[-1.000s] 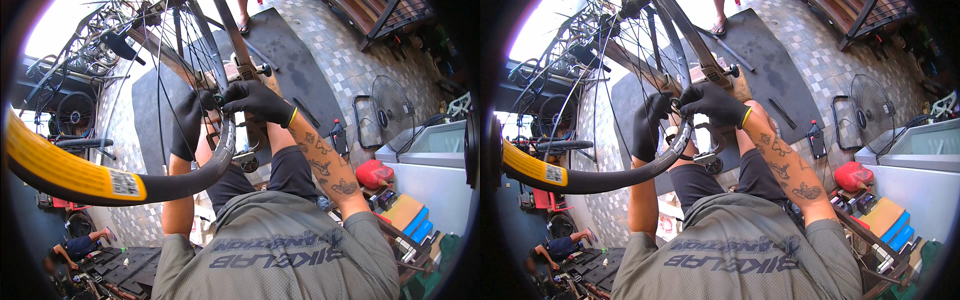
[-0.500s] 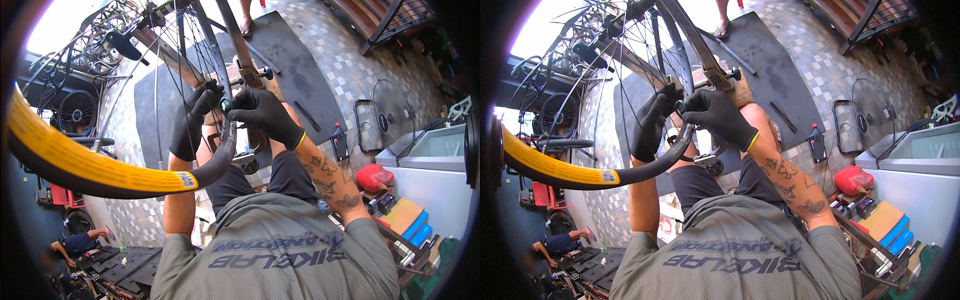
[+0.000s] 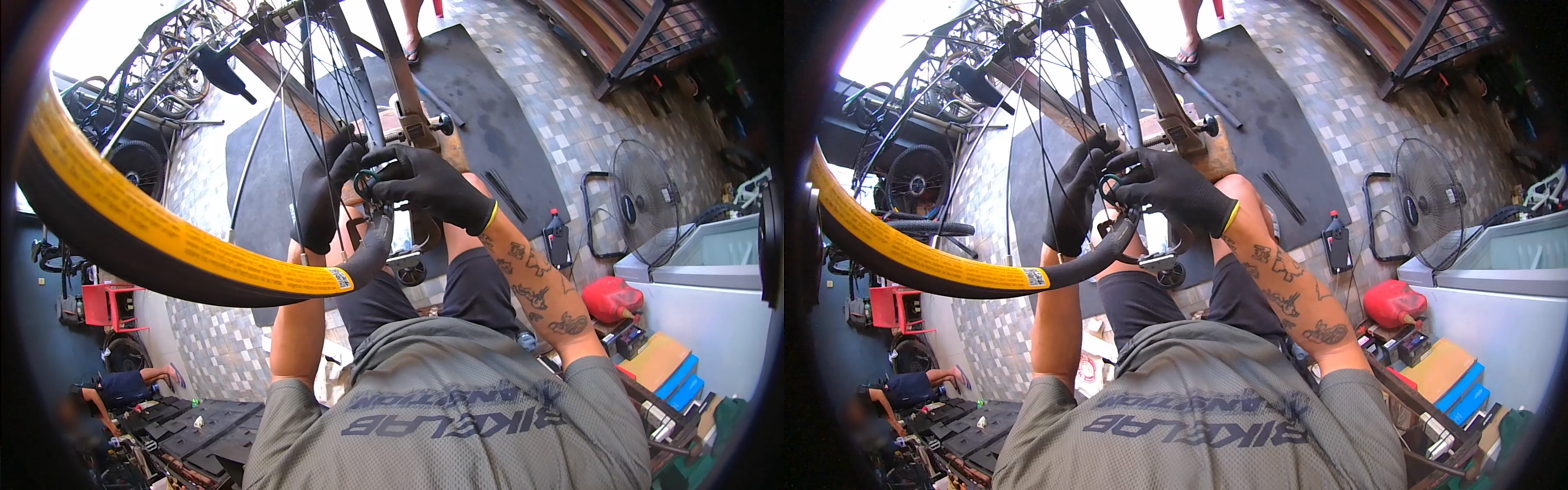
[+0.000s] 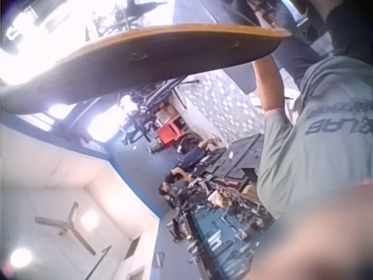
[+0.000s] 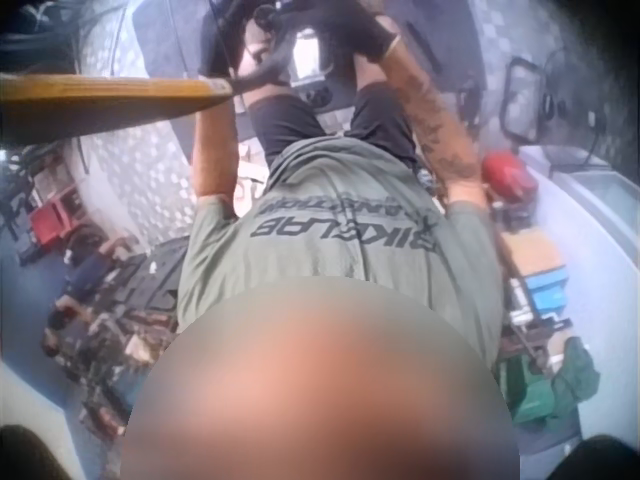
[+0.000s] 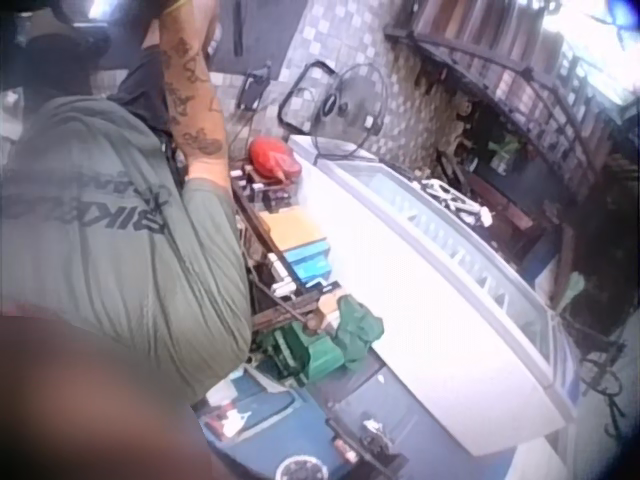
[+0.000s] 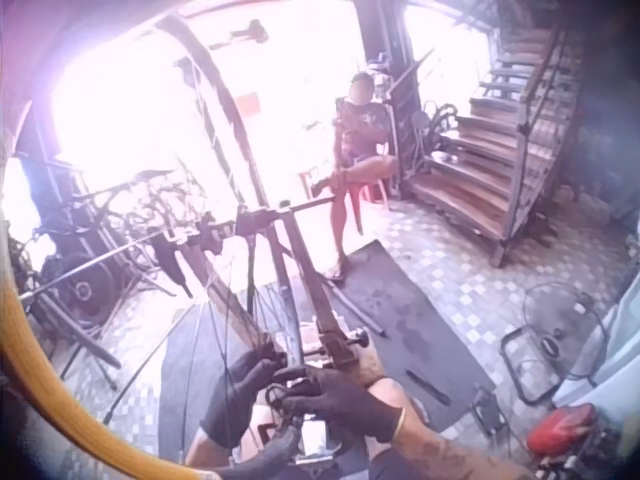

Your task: The person uses a small green valve tool to inflate a bicycle tire mounted on a repair stand. They repeatedly attach the tool to the valve, pump air, detach, and reattach while rotating the wheel to check alignment. The tire is gradually inflated throughout the clip.

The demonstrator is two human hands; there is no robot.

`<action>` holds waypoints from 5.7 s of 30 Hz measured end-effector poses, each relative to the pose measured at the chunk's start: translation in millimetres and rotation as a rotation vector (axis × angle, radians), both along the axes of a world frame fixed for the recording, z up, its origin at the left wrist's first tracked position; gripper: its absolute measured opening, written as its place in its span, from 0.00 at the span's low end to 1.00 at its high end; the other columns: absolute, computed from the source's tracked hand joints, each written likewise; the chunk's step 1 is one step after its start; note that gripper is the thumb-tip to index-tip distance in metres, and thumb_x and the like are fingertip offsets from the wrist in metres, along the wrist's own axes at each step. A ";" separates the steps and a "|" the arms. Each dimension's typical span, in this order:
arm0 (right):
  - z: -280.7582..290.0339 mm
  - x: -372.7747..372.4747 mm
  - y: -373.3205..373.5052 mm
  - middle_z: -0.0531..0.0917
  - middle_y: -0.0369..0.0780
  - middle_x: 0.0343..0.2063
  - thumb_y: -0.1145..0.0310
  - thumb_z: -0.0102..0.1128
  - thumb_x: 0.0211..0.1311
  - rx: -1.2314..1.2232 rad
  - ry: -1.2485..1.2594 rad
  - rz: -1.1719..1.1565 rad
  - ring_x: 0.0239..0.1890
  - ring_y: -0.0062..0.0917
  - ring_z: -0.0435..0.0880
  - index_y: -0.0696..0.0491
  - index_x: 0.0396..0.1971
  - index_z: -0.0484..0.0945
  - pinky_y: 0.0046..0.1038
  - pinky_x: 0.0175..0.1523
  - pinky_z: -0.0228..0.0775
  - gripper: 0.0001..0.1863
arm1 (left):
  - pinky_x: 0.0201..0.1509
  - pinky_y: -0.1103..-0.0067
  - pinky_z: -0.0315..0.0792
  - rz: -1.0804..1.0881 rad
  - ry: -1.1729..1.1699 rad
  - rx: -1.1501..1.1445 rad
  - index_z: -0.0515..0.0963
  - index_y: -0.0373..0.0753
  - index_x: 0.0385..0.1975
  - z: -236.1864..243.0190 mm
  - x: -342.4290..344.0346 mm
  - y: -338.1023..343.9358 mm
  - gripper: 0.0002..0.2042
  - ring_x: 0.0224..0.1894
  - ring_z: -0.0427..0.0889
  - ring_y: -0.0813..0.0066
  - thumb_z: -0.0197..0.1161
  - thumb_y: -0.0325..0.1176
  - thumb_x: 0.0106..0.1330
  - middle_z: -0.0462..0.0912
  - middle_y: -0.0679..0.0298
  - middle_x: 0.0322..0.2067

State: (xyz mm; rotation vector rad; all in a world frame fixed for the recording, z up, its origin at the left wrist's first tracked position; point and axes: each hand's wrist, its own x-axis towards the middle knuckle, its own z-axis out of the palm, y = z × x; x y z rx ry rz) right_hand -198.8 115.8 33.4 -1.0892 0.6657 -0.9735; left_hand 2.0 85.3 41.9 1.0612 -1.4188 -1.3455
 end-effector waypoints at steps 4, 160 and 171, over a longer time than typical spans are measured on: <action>-4.4 11.1 1.9 0.86 0.42 0.42 0.72 0.67 0.66 0.001 -0.009 -0.073 0.43 0.21 0.85 0.62 0.57 0.75 0.23 0.49 0.78 0.22 | 0.51 0.78 0.74 0.148 -0.001 -0.117 0.79 0.33 0.45 -6.8 3.3 8.8 0.14 0.42 0.81 0.75 0.64 0.40 0.74 0.82 0.62 0.38; -15.6 2.0 -11.8 0.86 0.37 0.33 0.68 0.69 0.67 -0.105 0.113 -0.033 0.35 0.16 0.84 0.59 0.42 0.83 0.23 0.41 0.79 0.10 | 0.72 0.65 0.65 -0.058 -0.244 -0.306 0.66 0.34 0.70 -34.9 -6.4 -74.9 0.35 0.69 0.72 0.54 0.65 0.50 0.70 0.73 0.50 0.66; -14.9 4.3 -12.8 0.88 0.43 0.41 0.75 0.65 0.63 -0.178 0.066 -0.006 0.42 0.22 0.88 0.60 0.57 0.75 0.24 0.47 0.81 0.22 | 0.61 0.71 0.74 0.065 -0.237 -0.325 0.72 0.33 0.64 -36.3 -6.0 -70.1 0.27 0.56 0.81 0.60 0.66 0.43 0.71 0.81 0.51 0.55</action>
